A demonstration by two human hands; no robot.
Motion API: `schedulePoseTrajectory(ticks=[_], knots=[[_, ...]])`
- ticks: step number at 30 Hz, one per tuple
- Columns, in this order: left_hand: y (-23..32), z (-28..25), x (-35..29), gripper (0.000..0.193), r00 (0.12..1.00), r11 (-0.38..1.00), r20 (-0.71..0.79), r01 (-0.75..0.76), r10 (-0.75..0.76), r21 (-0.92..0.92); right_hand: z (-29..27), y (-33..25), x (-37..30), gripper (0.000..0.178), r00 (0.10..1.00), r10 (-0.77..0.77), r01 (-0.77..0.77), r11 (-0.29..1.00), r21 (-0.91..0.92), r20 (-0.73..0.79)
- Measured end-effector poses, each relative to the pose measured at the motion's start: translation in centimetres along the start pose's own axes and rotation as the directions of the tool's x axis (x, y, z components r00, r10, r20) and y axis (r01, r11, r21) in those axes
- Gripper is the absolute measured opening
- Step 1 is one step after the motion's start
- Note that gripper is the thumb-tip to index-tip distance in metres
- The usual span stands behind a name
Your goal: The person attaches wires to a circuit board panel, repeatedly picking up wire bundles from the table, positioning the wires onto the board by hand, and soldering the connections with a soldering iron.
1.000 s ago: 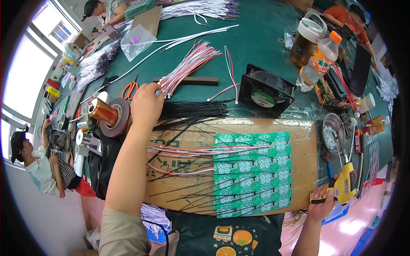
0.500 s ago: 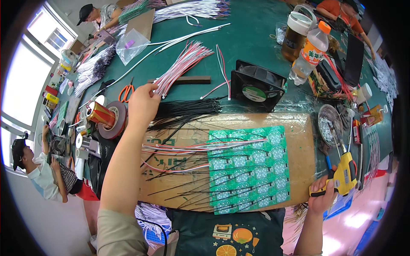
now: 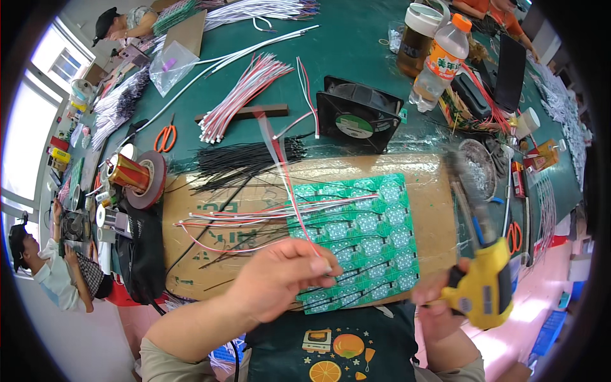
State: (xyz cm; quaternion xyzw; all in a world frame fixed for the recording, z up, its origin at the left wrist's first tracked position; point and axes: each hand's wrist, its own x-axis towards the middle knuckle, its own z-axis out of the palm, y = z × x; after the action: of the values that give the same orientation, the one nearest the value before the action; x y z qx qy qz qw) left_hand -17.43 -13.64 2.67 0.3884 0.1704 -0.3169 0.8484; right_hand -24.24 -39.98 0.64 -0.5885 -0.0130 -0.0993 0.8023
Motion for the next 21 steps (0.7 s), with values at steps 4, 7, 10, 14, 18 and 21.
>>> schedulePoseTrajectory(ticks=[4,7,10,14,18,21], knots=[[-3.5,2.4,-0.5,0.007,0.995,0.999,0.095,0.035,-0.033,-0.018,1.7,-0.3,0.3,0.018,0.929,0.28,-0.122,0.849,-0.515,0.242],[-5.2,3.2,-0.7,0.01,0.991,0.995,0.122,0.069,-0.061,-0.069,3.8,0.8,0.8,0.018,0.951,0.195,-0.119,0.947,-0.297,0.24],[-5.9,3.0,-0.3,0.012,0.992,0.993,0.124,0.028,-0.013,-0.116,3.8,0.5,1.0,0.012,0.952,0.144,-0.026,0.917,-0.398,0.27],[-5.5,3.2,-0.4,0.01,0.995,0.992,0.102,0.022,-0.009,-0.127,3.8,0.5,1.0,0.007,0.945,0.152,0.019,0.857,-0.515,0.289],[-2.9,1.7,0.6,0.017,0.982,0.982,-0.038,-0.185,0.184,-0.029,2.9,0.1,0.1,0.008,0.909,0.293,-0.075,0.815,-0.575,0.297],[1.1,0.3,1.1,0.02,0.94,0.94,-0.068,-0.338,0.335,-0.046,2.9,-0.1,-1.0,0.006,0.916,0.375,-0.302,0.88,-0.367,0.145]])
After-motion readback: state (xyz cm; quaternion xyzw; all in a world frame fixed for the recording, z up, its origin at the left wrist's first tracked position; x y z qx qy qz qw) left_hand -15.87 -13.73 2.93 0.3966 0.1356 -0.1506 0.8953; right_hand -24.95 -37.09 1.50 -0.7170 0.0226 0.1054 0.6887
